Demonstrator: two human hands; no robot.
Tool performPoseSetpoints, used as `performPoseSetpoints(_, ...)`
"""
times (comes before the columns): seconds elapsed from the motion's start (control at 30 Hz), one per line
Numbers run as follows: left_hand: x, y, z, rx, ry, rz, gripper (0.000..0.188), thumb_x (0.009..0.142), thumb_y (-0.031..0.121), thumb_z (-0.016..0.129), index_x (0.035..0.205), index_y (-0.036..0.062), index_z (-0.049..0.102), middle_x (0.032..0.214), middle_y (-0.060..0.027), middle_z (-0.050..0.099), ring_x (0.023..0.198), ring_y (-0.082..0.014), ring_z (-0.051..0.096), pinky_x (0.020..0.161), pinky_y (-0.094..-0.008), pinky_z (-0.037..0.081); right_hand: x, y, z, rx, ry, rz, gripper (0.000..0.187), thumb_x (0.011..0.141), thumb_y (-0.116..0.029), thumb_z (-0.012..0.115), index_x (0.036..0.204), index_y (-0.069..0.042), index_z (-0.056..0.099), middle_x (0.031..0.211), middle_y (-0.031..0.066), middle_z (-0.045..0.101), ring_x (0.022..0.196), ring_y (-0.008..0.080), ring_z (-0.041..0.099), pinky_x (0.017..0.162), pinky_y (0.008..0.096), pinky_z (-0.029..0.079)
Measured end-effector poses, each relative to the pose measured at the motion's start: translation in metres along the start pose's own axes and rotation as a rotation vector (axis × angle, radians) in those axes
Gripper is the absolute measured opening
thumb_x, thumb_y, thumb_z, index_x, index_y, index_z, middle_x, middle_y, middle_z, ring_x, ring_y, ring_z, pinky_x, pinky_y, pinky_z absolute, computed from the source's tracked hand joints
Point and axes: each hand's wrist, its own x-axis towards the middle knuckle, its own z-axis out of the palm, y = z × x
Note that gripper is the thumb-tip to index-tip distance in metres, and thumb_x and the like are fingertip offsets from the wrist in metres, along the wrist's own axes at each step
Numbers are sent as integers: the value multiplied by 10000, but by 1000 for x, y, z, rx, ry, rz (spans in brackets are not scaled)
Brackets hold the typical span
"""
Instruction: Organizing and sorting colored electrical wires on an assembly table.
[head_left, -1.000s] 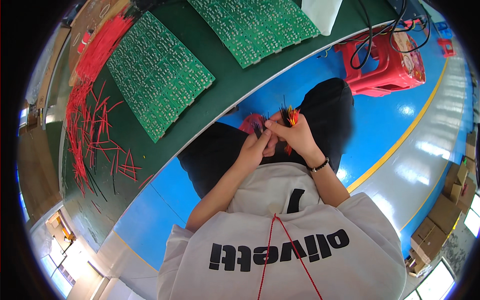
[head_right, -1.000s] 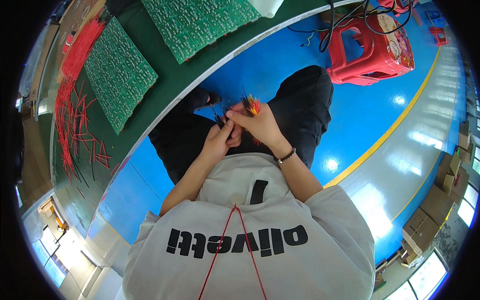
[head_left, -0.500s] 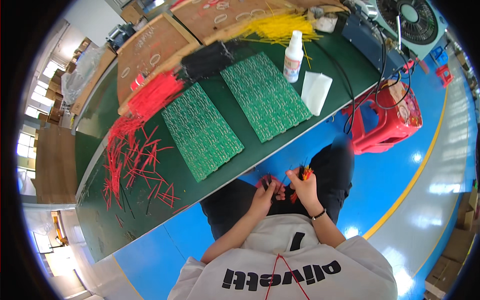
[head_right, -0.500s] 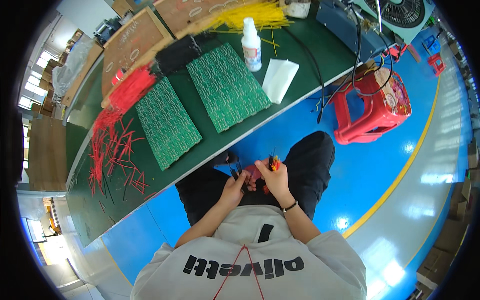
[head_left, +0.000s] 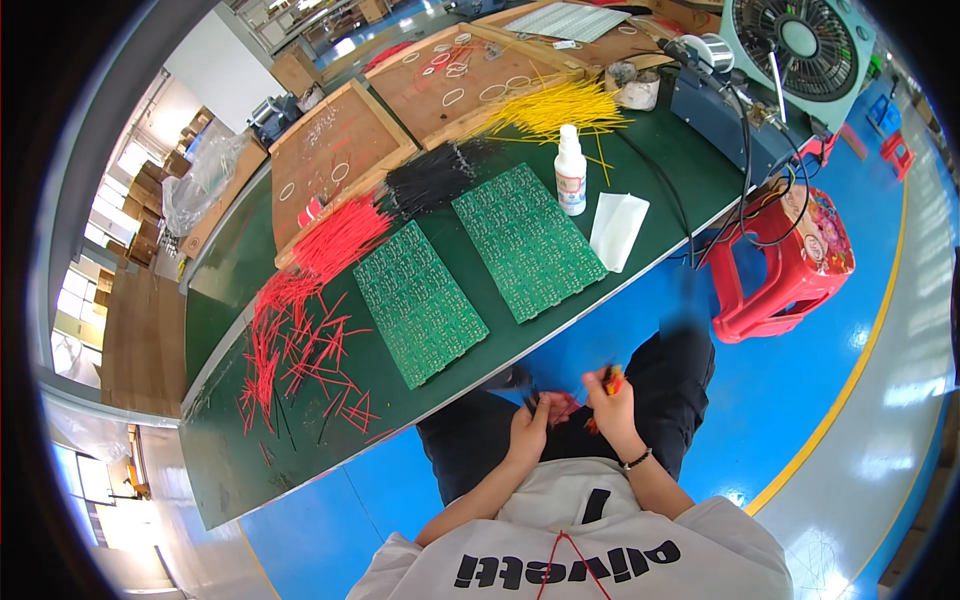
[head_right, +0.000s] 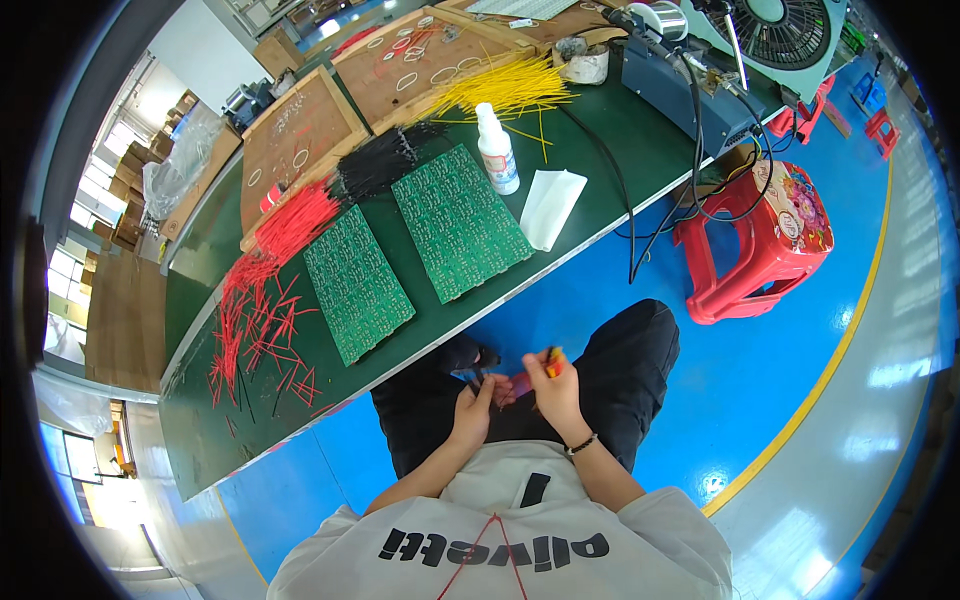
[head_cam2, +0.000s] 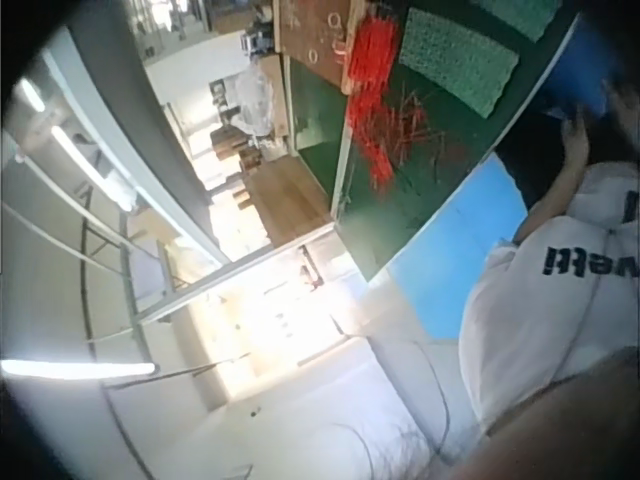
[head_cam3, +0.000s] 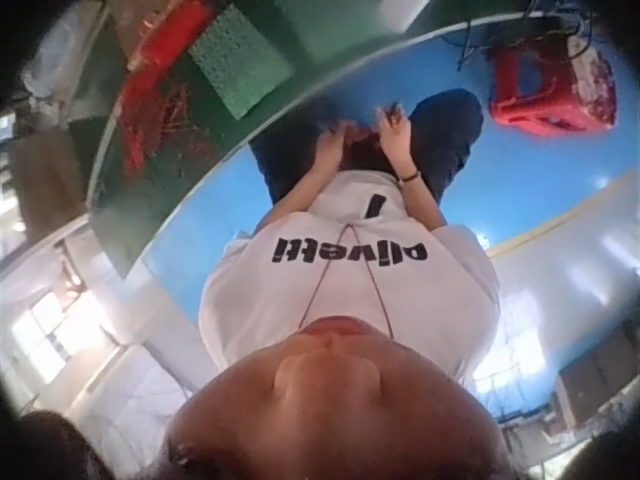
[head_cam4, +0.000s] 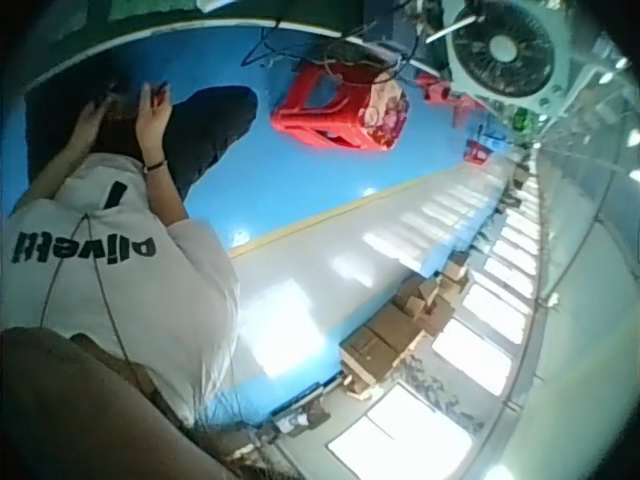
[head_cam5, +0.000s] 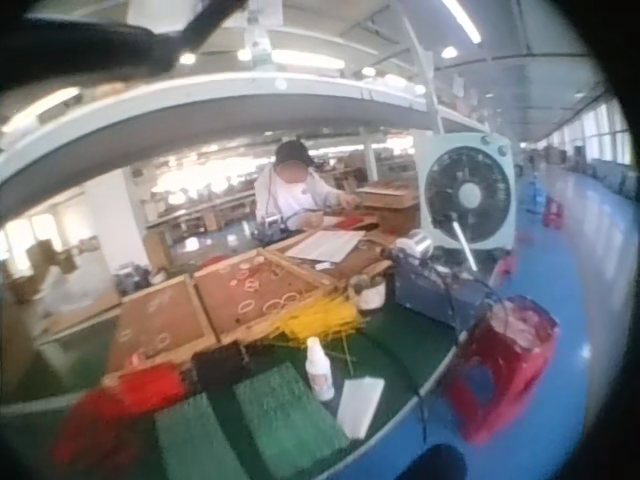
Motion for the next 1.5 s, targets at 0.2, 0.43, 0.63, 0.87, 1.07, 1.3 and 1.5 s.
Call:
performPoseSetpoints(0.2,-98,115,-19,677,-523,123,117,852,124,488,895,25,534,766,-27,522,674,-91,489,569,-219,388,11,4,-8,801,83,371,179,915,-240,404,814,-97,439,694,22,454,500,108,378,463,243,339)
performPoseSetpoints(0.43,-33,307,23,1328,-112,827,187,848,170,469,777,-4,478,678,-139,462,635,-267,481,586,-343,392,17,7,-18,840,-151,463,222,907,-266,420,729,-134,424,520,-51,274,395,49,221,377,204,201)
performPoseSetpoints(0.63,120,341,19,1821,239,1053,340,801,224,543,1070,18,522,1129,-148,495,1056,-283,471,884,-352,388,12,5,-22,714,-138,470,291,891,-273,452,631,-168,374,472,-70,216,365,45,181,350,205,163)
performPoseSetpoints(0.87,18,358,-74,1825,92,1069,292,781,247,560,1006,62,555,1061,-130,507,1020,-280,483,845,-372,404,-6,-5,-28,643,-356,538,196,876,-169,480,701,-150,395,485,-60,237,367,43,184,358,211,162)
performPoseSetpoints(1.07,-147,231,-74,1030,-278,338,486,719,275,660,1111,34,500,1105,-132,515,1021,-266,494,843,-343,407,-31,-51,14,731,-589,474,185,886,-103,424,726,-135,336,491,-37,257,365,65,196,372,225,181)
performPoseSetpoints(1.3,-127,55,-40,500,-45,175,537,743,245,649,1155,-12,419,1084,-144,509,999,-224,498,858,-321,387,-53,-59,87,518,-1021,348,224,852,-28,459,686,-106,331,543,-27,327,432,57,286,389,229,221)
performPoseSetpoints(1.5,-124,9,-55,-90,-27,48,268,807,118,556,1027,-1,461,827,-18,524,735,-85,491,656,-229,409,-67,-43,94,295,-1155,275,234,823,-23,514,645,-86,376,566,-29,386,480,28,333,444,185,280)
